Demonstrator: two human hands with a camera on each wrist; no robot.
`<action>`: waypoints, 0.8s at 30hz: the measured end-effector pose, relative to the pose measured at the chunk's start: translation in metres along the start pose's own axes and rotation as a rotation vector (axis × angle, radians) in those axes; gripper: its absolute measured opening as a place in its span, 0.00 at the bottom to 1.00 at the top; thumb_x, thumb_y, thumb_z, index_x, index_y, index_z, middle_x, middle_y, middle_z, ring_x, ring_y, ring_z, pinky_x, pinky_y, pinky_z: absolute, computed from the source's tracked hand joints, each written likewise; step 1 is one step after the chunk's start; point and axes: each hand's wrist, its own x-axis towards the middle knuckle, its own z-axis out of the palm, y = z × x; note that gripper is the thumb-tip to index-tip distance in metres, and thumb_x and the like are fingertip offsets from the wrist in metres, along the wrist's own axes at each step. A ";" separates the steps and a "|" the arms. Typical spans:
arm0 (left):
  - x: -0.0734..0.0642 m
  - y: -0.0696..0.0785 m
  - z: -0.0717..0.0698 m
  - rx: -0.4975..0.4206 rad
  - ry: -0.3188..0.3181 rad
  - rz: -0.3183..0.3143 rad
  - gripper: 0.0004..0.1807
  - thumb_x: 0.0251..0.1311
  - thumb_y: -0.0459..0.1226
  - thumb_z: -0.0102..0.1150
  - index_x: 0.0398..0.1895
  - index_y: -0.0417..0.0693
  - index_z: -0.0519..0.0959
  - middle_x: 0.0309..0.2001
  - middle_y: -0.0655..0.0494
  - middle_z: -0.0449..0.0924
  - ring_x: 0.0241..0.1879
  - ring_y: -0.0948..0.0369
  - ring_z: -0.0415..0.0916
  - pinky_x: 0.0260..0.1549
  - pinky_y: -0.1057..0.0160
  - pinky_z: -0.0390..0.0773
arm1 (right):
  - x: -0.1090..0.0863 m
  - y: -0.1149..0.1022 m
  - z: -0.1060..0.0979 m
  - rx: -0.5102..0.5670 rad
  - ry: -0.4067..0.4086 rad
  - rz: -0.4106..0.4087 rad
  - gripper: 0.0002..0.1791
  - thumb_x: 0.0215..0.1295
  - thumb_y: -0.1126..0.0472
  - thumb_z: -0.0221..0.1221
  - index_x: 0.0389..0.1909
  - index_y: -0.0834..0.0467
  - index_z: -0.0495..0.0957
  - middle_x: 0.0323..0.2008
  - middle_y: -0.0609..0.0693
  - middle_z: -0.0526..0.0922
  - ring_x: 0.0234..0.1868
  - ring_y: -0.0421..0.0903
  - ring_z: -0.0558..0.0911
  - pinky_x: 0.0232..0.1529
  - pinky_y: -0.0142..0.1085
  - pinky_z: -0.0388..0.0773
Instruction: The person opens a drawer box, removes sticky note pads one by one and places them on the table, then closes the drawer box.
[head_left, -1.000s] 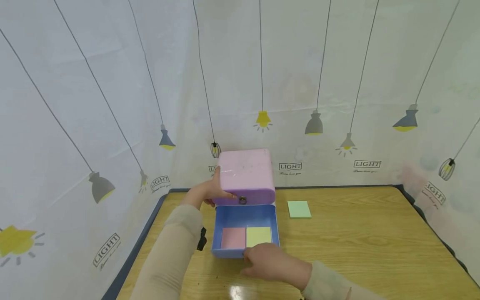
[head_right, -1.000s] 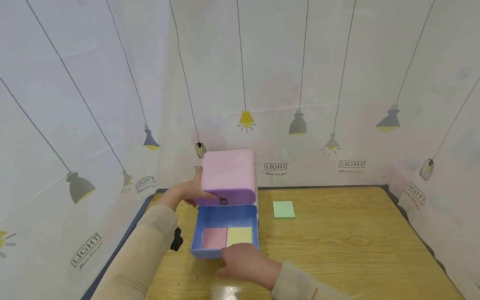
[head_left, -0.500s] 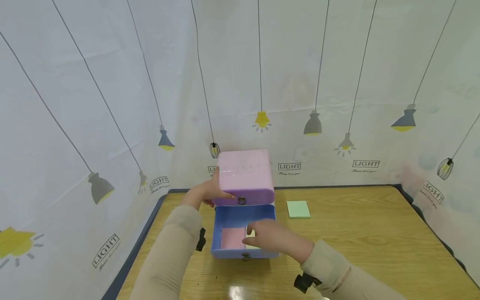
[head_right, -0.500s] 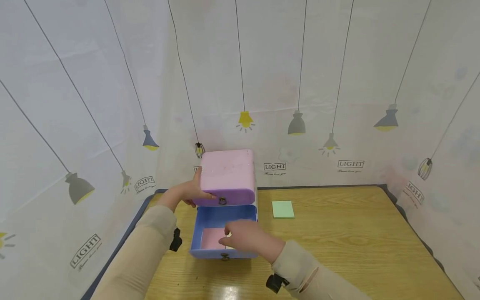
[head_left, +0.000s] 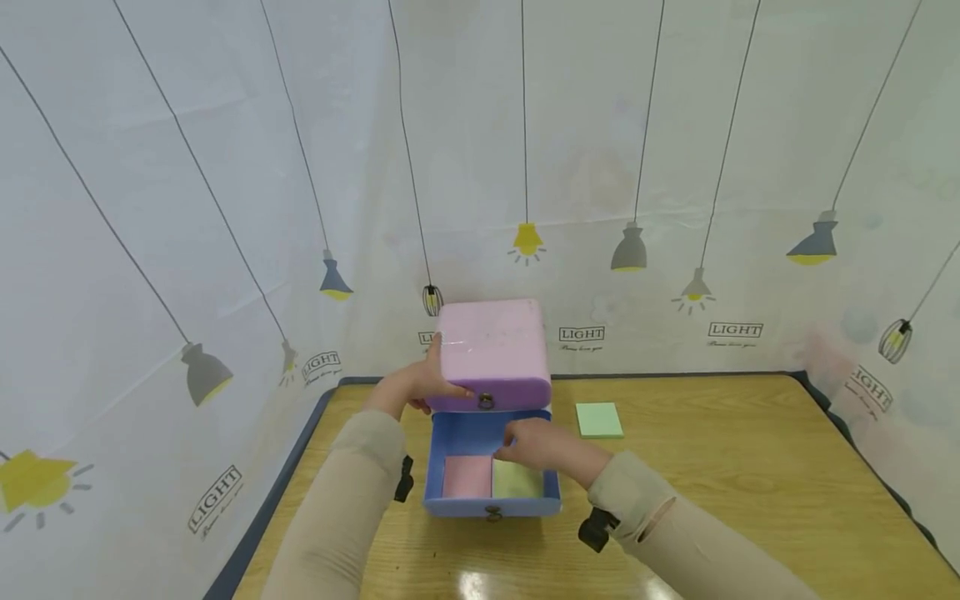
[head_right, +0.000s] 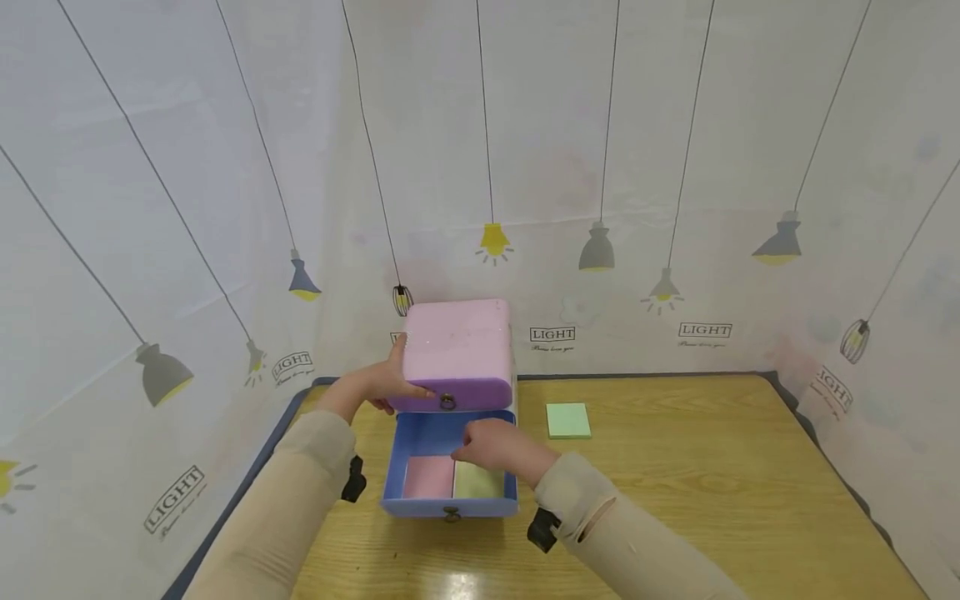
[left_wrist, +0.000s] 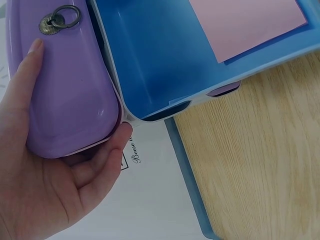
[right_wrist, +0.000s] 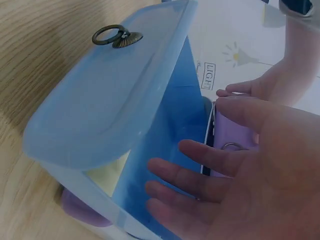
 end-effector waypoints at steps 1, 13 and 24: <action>0.001 -0.001 0.000 0.001 0.004 0.000 0.73 0.50 0.51 0.73 0.74 0.58 0.17 0.70 0.29 0.51 0.47 0.44 0.76 0.28 0.54 0.83 | 0.002 0.001 0.000 -0.002 -0.004 0.000 0.17 0.66 0.51 0.61 0.44 0.61 0.81 0.40 0.51 0.83 0.40 0.49 0.81 0.44 0.47 0.78; 0.004 -0.004 0.001 0.015 0.015 0.010 0.74 0.46 0.53 0.75 0.74 0.60 0.18 0.67 0.31 0.57 0.37 0.48 0.79 0.25 0.55 0.82 | 0.017 0.017 0.006 0.003 -0.112 0.004 0.17 0.66 0.50 0.60 0.46 0.60 0.80 0.42 0.49 0.82 0.44 0.49 0.80 0.47 0.46 0.77; 0.006 -0.006 0.001 0.015 0.011 0.013 0.74 0.47 0.52 0.75 0.74 0.60 0.18 0.67 0.30 0.56 0.38 0.47 0.78 0.25 0.55 0.82 | 0.022 0.023 0.007 0.024 -0.150 -0.014 0.16 0.66 0.50 0.59 0.44 0.58 0.81 0.40 0.46 0.81 0.42 0.45 0.79 0.45 0.45 0.76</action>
